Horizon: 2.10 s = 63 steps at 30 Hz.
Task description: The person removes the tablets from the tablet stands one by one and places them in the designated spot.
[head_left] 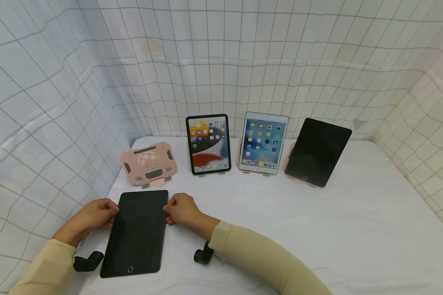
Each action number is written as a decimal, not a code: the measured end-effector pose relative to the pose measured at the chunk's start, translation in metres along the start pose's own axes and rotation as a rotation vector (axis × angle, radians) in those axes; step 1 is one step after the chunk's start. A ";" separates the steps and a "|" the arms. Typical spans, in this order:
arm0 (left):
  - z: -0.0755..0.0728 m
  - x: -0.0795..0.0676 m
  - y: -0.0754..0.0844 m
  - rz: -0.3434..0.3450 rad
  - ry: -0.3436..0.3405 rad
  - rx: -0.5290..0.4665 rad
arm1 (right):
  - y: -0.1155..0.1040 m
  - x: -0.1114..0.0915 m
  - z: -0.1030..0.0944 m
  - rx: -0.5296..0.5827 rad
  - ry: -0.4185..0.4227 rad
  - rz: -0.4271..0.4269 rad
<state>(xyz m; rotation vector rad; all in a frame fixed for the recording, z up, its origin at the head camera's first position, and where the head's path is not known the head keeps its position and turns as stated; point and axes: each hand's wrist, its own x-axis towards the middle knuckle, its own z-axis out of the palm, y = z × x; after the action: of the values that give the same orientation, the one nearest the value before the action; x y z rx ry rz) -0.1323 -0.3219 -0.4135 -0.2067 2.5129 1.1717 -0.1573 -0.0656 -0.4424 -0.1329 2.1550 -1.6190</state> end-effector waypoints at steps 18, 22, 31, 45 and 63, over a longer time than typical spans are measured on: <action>0.001 0.007 0.000 -0.011 0.012 0.034 | -0.002 0.008 0.000 -0.106 -0.009 0.047; 0.001 0.008 0.000 -0.017 0.008 0.034 | -0.004 0.009 0.000 -0.113 -0.009 0.061; 0.003 0.007 0.003 0.014 0.030 0.109 | -0.006 0.012 0.001 -0.161 0.006 0.064; 0.004 0.006 0.000 0.001 0.053 0.104 | -0.007 0.012 0.001 -0.102 0.002 0.102; 0.010 0.011 0.010 0.086 0.258 0.303 | -0.002 0.003 -0.022 0.078 -0.062 0.034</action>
<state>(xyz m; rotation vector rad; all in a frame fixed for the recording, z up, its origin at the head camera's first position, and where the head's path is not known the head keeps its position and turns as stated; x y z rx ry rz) -0.1427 -0.3078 -0.4159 -0.1808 2.9123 0.8212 -0.1686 -0.0476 -0.4370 -0.1201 2.0342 -1.6548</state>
